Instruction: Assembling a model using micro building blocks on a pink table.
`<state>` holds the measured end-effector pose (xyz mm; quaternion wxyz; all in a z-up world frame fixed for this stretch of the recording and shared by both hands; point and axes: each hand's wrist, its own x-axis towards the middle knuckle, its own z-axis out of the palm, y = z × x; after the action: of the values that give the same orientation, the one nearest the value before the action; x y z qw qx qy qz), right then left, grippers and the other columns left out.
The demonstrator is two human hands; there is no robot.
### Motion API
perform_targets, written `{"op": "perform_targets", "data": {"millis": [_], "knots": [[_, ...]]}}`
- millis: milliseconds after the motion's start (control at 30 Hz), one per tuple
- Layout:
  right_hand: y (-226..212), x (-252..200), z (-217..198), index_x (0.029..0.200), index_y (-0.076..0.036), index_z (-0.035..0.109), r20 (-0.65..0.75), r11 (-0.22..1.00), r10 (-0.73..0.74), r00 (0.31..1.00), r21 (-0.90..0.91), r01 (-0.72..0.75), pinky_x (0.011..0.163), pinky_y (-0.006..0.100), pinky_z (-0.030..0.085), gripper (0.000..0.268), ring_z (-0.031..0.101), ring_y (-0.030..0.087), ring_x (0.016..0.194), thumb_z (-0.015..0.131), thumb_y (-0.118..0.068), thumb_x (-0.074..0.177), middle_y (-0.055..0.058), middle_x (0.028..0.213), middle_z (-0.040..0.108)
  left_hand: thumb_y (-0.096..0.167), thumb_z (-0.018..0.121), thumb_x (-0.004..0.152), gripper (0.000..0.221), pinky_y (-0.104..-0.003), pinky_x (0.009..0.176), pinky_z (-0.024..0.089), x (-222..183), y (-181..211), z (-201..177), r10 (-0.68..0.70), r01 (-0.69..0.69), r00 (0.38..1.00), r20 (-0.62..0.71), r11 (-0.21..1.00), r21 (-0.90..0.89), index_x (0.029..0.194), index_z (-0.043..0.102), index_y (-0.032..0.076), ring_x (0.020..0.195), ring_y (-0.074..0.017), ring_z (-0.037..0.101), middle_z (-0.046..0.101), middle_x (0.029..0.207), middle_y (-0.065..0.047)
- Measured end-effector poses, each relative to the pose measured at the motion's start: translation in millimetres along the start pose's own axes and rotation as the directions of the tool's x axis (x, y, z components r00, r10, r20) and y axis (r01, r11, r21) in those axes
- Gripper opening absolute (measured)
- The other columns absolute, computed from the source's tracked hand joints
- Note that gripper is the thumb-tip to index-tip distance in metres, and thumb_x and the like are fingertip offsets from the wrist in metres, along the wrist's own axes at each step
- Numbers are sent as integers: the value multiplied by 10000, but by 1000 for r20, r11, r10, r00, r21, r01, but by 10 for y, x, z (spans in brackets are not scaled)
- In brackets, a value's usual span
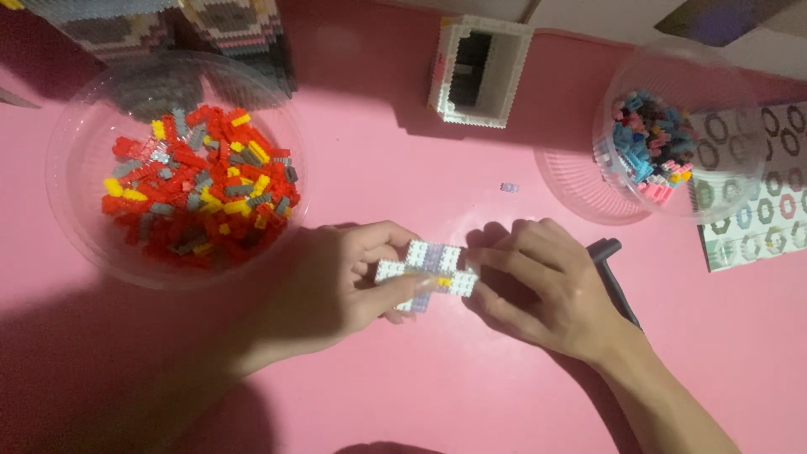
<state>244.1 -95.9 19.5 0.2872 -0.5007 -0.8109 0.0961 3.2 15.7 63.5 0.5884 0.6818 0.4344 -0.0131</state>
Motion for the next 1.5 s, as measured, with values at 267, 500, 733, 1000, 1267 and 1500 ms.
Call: {"op": "perform_targets", "data": {"millis": [267,500,733,1000,1267,1500], "knots": [[-83,-52,-33,1153,4,742,-190,978,208,959,30,-206,832,337,539,249,653,242,854,782,-131,948,132,956,676,359,705,928,202,-234,585,455,73,-210,94,154,-159,981,-116,987,-34,921,804,183,630,-39,645,750,703,76],[-117,-158,0,1059,46,745,-333,997,75,940,27,-70,766,353,517,282,620,253,803,856,-115,856,164,950,626,354,706,873,251,-182,643,569,50,-107,122,-14,-10,995,-103,973,-231,912,773,116,737,-62,815,932,829,-29],[-181,-117,102,1135,-23,754,-242,998,-58,969,-2,59,748,347,540,327,625,194,834,893,-186,887,123,947,643,223,693,872,375,-283,702,661,70,-176,247,-40,28,999,-14,865,-501,1198,781,59,797,-193,833,906,965,-157],[-169,-132,125,1186,-95,766,-131,995,-31,991,91,43,841,342,558,325,635,203,912,876,-220,907,117,1040,631,224,637,969,333,-270,751,658,163,-417,365,147,-99,988,42,826,-555,1153,826,20,820,-109,749,839,936,-56],[-162,-132,133,1120,-80,794,-133,995,-39,990,90,51,812,327,546,281,620,213,886,890,-204,887,121,1101,612,331,640,961,336,-245,697,617,88,-144,183,-101,129,990,102,937,-324,1084,857,106,760,-128,788,837,803,-54],[-200,-84,137,1032,-85,789,-147,995,-99,984,-5,99,889,449,545,212,666,304,990,833,-239,893,179,1101,675,378,632,985,325,-237,621,532,116,-173,188,-132,158,985,113,951,-267,967,814,111,693,-116,738,772,714,-34]]}}
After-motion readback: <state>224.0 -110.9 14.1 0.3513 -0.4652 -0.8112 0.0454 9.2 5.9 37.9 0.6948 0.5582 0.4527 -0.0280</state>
